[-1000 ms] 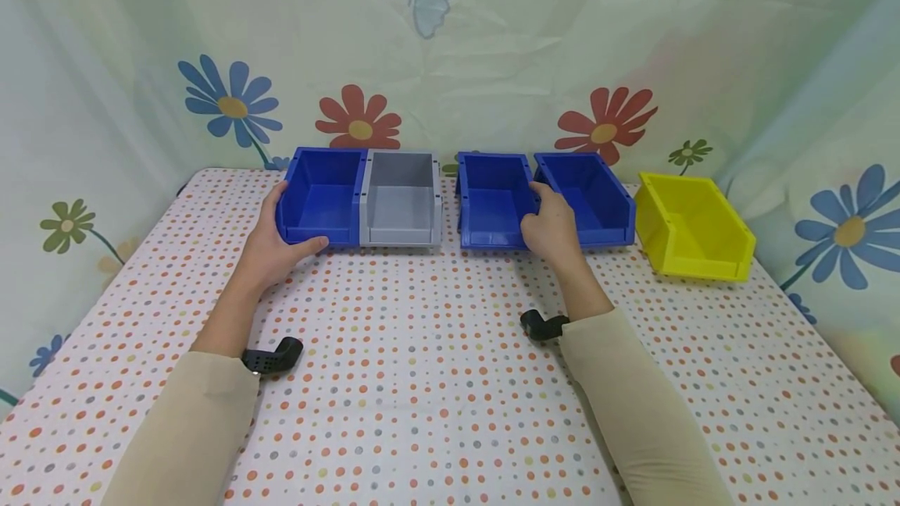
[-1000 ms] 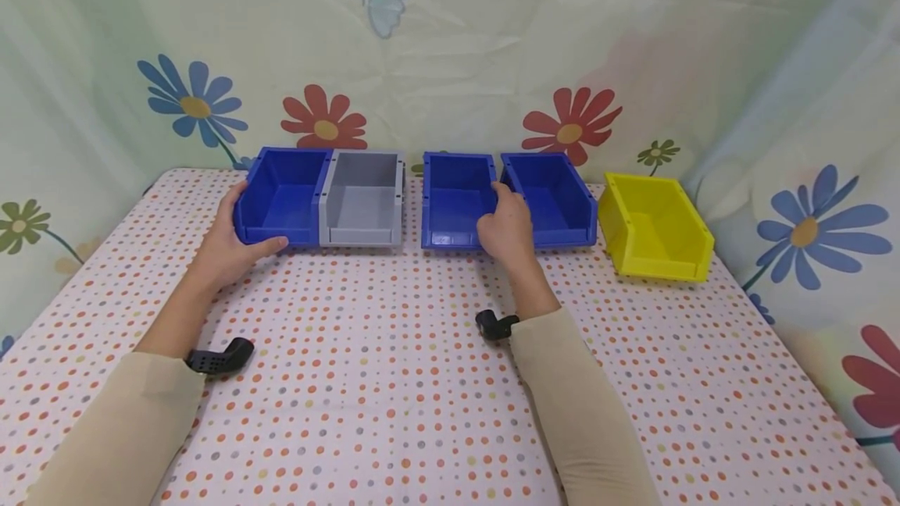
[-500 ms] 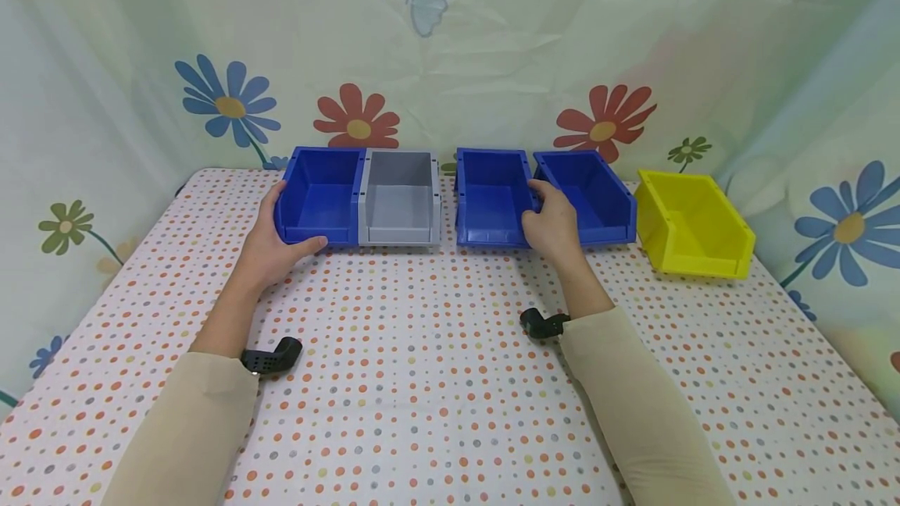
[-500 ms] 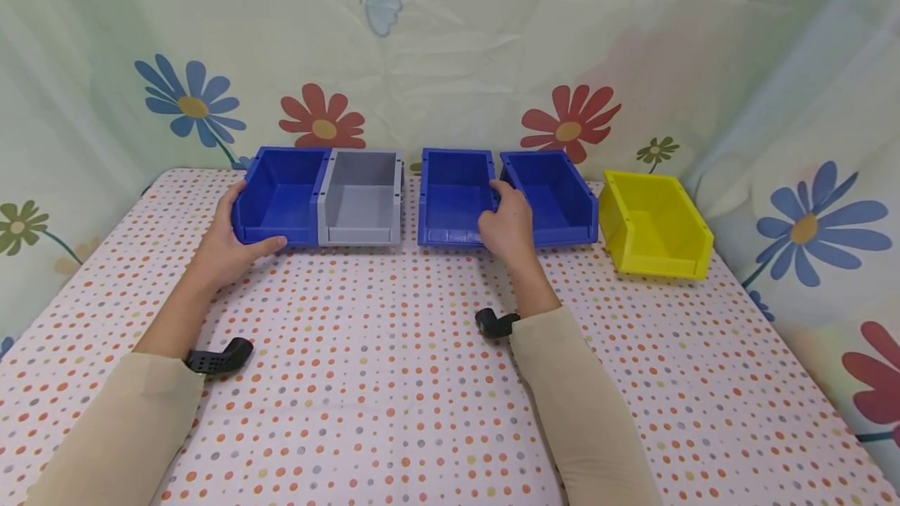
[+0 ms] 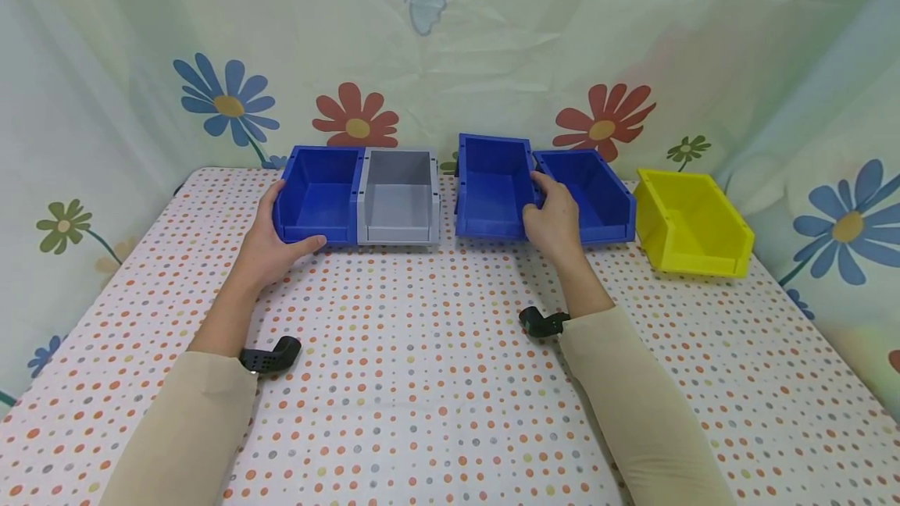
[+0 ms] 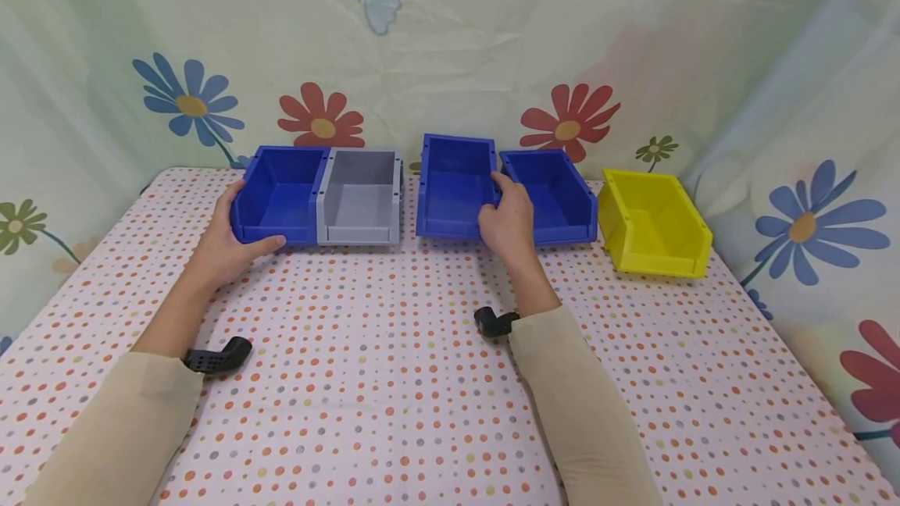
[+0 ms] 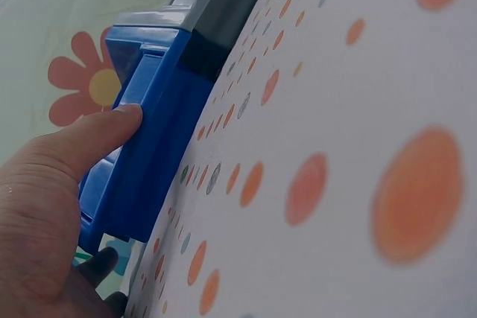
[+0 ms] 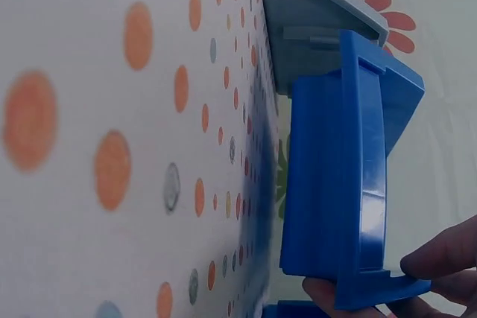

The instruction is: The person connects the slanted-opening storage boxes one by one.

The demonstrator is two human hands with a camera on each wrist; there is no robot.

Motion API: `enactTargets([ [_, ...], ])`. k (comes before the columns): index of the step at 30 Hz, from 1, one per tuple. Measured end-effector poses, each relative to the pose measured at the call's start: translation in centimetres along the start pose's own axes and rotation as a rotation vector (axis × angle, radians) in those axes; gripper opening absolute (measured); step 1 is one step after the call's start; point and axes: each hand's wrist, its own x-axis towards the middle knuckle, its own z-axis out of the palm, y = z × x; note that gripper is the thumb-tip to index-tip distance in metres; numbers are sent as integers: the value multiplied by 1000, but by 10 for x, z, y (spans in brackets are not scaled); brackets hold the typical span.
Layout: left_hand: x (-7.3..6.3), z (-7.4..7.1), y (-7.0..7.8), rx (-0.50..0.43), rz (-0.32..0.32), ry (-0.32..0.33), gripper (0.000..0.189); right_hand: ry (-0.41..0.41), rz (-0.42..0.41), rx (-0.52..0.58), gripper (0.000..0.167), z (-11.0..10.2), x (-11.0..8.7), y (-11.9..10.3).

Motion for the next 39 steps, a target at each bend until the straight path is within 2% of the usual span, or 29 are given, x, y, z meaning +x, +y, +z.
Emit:
enactTargets([
  [11,1,-1,-1,-3,-2,-8,118,54,13,54,59,-3,0,-8],
  [20,-1,-2,2,1,20,-5,117,52,-5,74,59,-3,-1,-12],
  [29,-3,-3,3,-3,15,-8,117,27,-22,79,62,0,-1,-18],
  [39,-3,-2,3,-9,19,-10,117,10,-46,81,62,2,-2,-16],
])
